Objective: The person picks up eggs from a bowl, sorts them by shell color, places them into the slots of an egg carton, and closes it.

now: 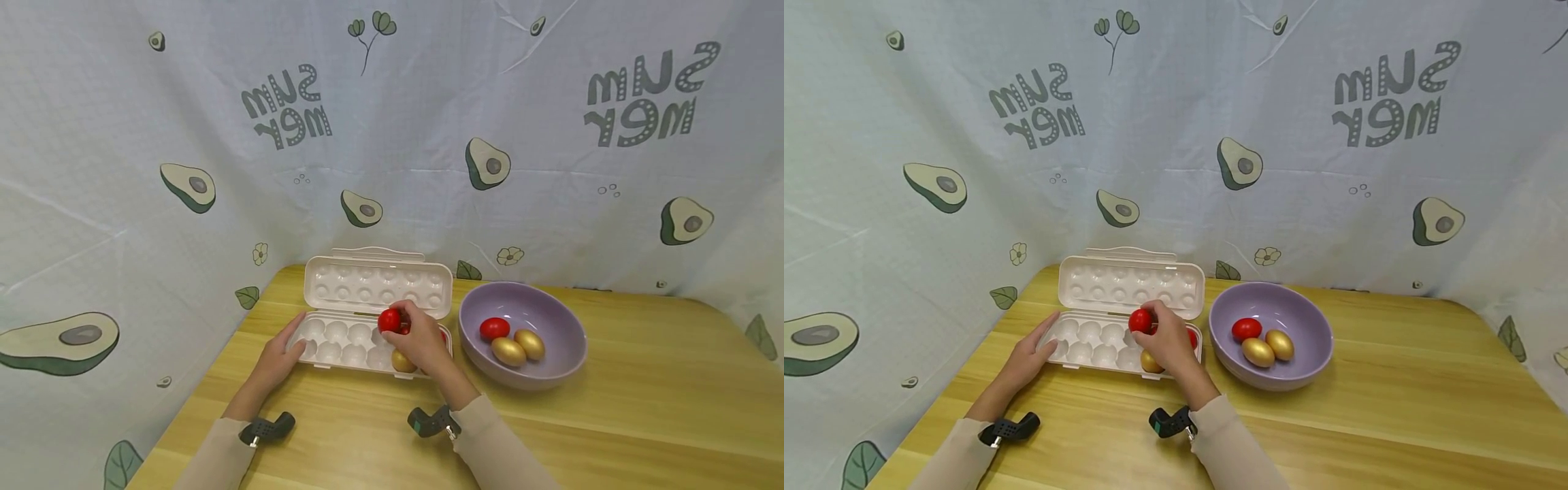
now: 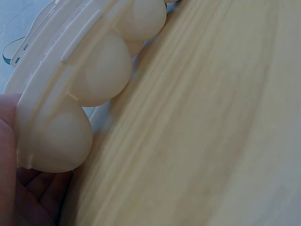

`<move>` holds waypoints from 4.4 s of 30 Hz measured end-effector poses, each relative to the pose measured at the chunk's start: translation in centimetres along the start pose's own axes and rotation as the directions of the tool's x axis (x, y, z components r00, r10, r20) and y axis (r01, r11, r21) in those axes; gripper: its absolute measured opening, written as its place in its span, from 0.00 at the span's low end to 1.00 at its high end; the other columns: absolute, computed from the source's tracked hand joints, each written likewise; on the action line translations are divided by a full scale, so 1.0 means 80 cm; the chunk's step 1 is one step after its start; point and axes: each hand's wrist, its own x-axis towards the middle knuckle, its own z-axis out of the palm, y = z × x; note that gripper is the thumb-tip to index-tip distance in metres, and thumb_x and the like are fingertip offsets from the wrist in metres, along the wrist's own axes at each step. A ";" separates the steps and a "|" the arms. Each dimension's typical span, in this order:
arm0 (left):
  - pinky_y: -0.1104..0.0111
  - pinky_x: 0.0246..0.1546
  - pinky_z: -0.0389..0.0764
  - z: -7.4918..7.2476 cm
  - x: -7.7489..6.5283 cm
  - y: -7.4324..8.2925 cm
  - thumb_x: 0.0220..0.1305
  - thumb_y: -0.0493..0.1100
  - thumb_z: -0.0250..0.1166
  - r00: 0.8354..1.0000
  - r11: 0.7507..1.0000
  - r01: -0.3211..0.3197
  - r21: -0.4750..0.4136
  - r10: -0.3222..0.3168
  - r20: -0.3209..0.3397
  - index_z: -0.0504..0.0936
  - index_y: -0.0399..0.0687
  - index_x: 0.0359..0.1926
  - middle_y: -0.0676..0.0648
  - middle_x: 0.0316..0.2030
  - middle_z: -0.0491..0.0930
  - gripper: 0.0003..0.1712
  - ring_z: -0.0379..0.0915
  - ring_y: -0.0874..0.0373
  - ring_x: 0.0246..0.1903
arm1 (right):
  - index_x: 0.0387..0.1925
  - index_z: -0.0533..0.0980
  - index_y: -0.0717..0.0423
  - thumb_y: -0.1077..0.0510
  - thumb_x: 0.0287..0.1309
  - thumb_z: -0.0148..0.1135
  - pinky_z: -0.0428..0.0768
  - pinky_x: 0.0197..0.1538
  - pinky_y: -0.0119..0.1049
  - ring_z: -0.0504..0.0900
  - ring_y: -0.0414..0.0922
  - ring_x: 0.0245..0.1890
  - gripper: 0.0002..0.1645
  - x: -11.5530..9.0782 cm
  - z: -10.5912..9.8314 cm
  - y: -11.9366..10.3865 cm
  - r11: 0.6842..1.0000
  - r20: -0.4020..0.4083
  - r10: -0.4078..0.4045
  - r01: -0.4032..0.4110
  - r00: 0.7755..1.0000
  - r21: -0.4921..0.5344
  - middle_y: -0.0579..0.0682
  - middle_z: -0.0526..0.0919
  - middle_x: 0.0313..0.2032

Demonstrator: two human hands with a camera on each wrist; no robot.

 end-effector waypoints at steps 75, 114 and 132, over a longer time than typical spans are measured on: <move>0.47 0.69 0.55 -0.001 0.000 0.004 0.66 0.39 0.55 1.000 1.000 0.012 -0.007 -0.012 0.019 0.60 0.44 0.72 0.35 0.69 0.61 0.34 0.54 0.38 0.68 | 0.49 0.77 0.60 0.63 0.55 0.66 0.74 0.61 0.50 0.80 0.52 0.52 0.18 0.005 -0.058 -0.001 0.993 0.016 -0.119 0.119 0.993 0.004 0.55 0.84 0.47; 0.47 0.67 0.58 -0.001 0.000 0.002 0.65 0.38 0.55 1.000 0.999 -0.014 0.030 0.014 -0.005 0.60 0.43 0.72 0.33 0.67 0.62 0.34 0.57 0.36 0.66 | 0.52 0.76 0.66 0.60 0.60 0.64 0.77 0.56 0.44 0.80 0.55 0.51 0.20 -0.002 -0.176 0.031 1.000 0.025 -0.011 0.011 1.000 0.001 0.61 0.82 0.49; 0.47 0.68 0.57 0.000 0.001 0.000 0.66 0.38 0.55 1.000 1.000 -0.015 0.023 0.015 -0.003 0.59 0.43 0.72 0.34 0.68 0.62 0.34 0.56 0.37 0.67 | 0.57 0.73 0.63 0.55 0.62 0.62 0.74 0.60 0.53 0.75 0.57 0.55 0.24 -0.009 -0.192 0.053 0.976 0.098 0.159 -0.141 0.982 -0.167 0.61 0.78 0.54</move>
